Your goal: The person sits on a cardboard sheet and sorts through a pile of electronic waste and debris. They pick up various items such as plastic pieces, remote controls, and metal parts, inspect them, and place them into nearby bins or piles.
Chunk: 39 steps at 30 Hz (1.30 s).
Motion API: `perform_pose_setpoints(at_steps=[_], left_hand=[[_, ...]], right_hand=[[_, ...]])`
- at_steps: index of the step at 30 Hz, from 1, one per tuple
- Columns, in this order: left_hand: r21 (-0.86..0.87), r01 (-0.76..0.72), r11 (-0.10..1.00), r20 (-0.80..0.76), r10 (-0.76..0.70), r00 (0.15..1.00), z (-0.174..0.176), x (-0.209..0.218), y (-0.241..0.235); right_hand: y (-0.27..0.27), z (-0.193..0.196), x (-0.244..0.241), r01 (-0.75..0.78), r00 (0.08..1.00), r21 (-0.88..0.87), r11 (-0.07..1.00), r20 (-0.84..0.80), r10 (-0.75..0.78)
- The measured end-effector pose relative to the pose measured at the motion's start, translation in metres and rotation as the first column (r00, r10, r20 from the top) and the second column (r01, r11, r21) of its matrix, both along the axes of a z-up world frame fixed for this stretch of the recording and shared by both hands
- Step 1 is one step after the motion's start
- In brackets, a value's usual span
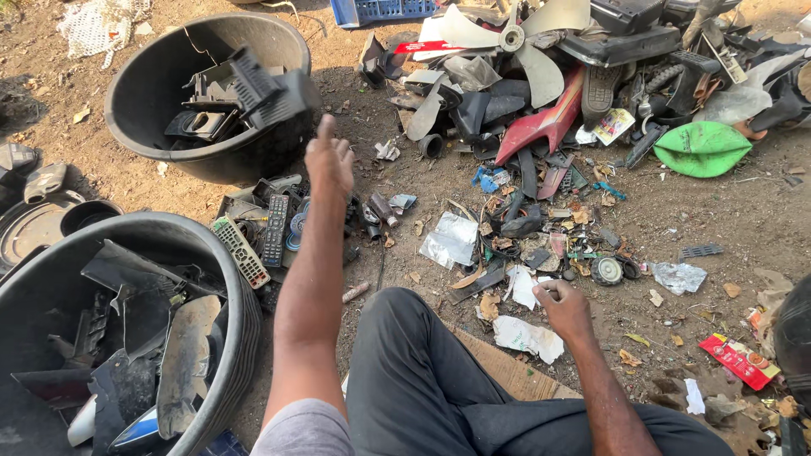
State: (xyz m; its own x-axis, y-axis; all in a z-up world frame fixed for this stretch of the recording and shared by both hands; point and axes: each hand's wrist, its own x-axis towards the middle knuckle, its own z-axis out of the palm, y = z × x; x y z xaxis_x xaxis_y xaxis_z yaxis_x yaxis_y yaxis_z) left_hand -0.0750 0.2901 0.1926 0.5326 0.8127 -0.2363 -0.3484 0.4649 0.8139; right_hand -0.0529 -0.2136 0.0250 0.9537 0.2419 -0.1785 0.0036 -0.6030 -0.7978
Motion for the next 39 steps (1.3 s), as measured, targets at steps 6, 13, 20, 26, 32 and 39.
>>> perform_pose_setpoints(at_steps=[6,13,20,26,32,39], left_hand=[[0.039,0.626,0.779,-0.268,-0.596,0.757,-0.138,-0.008,-0.194],[0.194,0.810,0.554,-0.400,-0.709,0.581,-0.212,0.006,-0.281],[0.134,0.675,0.726,-0.529,-0.524,0.668,-0.202,0.019,-0.265],[0.436,0.648,0.625,-0.613,-0.321,0.722,-0.185,0.050,-0.250],[0.358,0.628,0.691,-0.688,-0.259,0.678,-0.204,0.060,-0.236],[0.303,0.619,0.724,-0.639,-0.328,0.696,-0.221,0.072,-0.235]], right_hand=[[0.011,-0.010,0.000,-0.034,0.999,-0.150,0.988,0.027,0.039],[0.008,-0.003,-0.022,-0.077,0.993,-0.308,0.948,0.066,0.102],[0.027,0.002,0.003,-0.256,0.882,-0.388,0.886,0.282,0.378],[0.115,-0.029,0.131,-0.137,0.985,-0.176,0.975,0.081,0.153],[0.242,-0.087,0.299,0.486,0.841,0.424,0.764,-0.465,-0.277],[0.257,-0.099,0.328,0.535,0.840,0.529,0.659,-0.417,-0.347]])
